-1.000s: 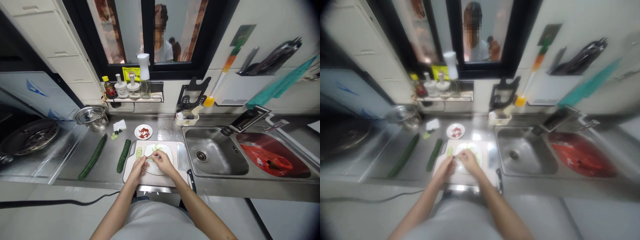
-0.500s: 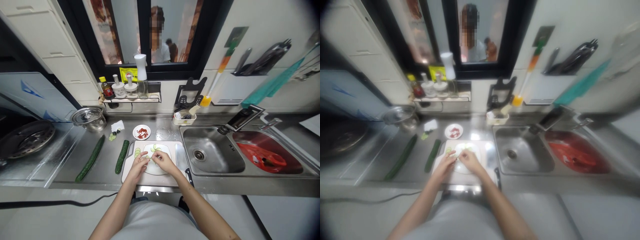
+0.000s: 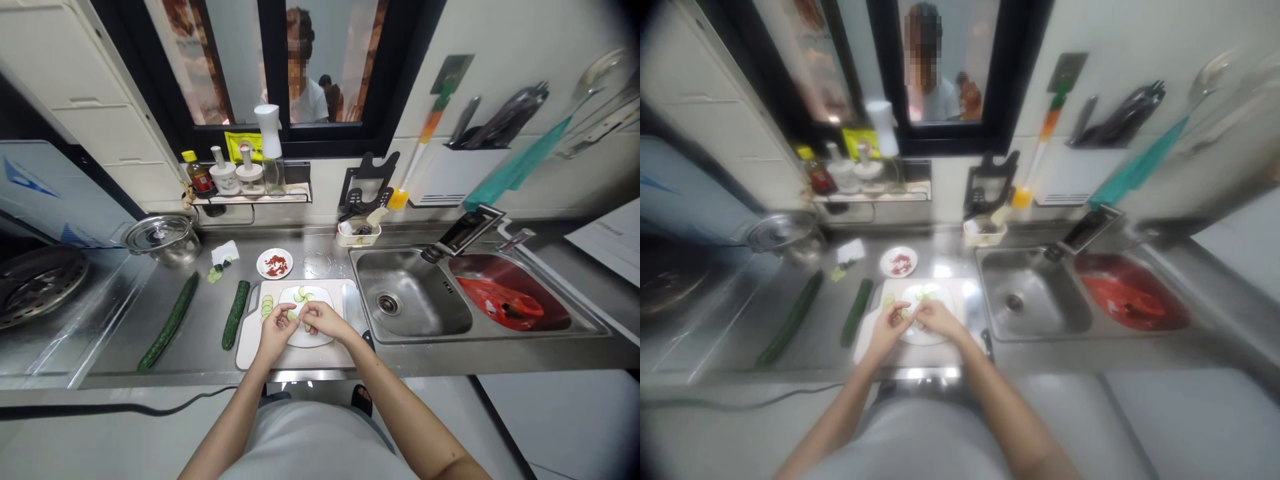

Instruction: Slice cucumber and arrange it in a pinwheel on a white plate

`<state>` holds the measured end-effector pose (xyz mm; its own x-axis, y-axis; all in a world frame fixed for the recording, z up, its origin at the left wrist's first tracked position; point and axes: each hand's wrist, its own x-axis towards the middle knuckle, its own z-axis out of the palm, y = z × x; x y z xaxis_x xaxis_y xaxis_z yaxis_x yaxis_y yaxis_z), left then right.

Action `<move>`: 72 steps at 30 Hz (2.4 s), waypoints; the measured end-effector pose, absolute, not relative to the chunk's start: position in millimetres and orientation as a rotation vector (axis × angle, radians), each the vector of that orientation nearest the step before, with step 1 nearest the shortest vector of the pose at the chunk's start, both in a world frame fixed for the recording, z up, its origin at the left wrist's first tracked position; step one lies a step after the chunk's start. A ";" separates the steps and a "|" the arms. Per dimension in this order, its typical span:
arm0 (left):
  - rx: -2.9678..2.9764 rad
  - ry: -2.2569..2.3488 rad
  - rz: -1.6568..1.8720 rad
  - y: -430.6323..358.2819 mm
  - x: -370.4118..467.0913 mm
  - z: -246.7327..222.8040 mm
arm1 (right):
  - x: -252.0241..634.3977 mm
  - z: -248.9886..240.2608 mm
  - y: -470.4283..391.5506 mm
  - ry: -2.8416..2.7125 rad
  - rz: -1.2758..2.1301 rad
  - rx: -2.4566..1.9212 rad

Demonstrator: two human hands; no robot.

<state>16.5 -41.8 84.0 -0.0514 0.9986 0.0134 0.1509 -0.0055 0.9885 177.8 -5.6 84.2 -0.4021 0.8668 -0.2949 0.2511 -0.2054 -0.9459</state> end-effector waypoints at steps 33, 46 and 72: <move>1.424 1.523 0.838 9.5 53.4 22.8 | 220.3 89.6 57.0 -2.537 1.053 -1.767; 1.562 1.614 0.657 7.3 60.7 23.6 | 224.4 79.2 53.6 -2.639 0.931 -1.881; 1.875 1.677 0.426 2.2 70.9 19.0 | 223.1 68.2 47.8 -2.863 0.666 -1.845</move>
<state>70.9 2.2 19.0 0.1579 0.9773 -0.1410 0.7915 -0.0398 0.6099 223.1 47.8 68.2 -0.3964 0.7914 -0.4654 0.9155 0.3784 -0.1364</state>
